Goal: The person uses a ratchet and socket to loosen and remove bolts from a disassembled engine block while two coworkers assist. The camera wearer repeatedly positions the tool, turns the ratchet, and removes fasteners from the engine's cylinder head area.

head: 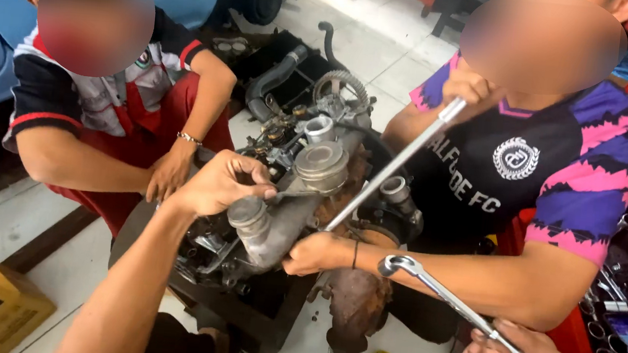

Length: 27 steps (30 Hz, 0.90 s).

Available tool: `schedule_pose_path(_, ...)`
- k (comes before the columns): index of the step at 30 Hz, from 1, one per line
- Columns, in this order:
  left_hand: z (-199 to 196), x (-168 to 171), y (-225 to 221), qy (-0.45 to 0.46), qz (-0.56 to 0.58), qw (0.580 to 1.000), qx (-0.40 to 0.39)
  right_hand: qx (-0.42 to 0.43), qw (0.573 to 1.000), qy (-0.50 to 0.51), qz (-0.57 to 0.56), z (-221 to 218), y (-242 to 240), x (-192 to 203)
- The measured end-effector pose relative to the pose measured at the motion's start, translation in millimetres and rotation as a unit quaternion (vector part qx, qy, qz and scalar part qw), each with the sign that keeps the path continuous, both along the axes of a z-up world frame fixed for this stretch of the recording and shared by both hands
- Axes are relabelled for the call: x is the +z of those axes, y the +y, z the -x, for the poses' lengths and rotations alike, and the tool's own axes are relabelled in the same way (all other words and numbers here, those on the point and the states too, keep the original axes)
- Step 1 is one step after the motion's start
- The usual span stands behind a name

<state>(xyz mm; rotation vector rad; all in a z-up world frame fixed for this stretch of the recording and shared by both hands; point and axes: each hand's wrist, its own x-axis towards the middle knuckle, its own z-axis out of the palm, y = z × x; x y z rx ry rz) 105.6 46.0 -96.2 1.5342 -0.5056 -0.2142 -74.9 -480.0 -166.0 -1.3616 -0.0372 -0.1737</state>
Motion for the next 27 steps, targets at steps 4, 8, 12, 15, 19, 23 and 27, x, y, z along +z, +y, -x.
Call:
schedule_pose_path(4, 10, 12, -5, 0.0, -0.02, 1.0, 0.022, -0.051, 0.991, 0.005, 0.123, 17, 51, 16)
schedule_pose_path(8, 25, 11, -8, -0.015, -0.056, 0.995, 0.084, -0.189, 0.881, -0.249, 0.354, 14, 183, 103)
schedule_pose_path(12, 40, 24, -7, -0.13, -0.045, 0.986, 0.095, -0.126, 0.855, -0.369, 0.343, -14, 267, 162)
schedule_pose_path(15, 41, 33, -8, -0.059, 0.042, 0.994, 0.081, -0.11, 0.835, -0.393, 0.37, -32, 294, 161)
schedule_pose_path(19, 38, 24, -6, -0.175, 0.029, 0.98, 0.089, -0.106, 0.765, -0.46, 0.438, -33, 316, 166)
schedule_pose_path(23, 33, 21, -3, -0.155, -0.071, 0.978, 0.12, -0.103, 0.753, -0.417, 0.499, -23, 332, 164)
schedule_pose_path(27, 35, 26, -6, -0.12, -0.102, 0.98, 0.119, -0.047, 0.779, -0.407, 0.475, -16, 351, 160)
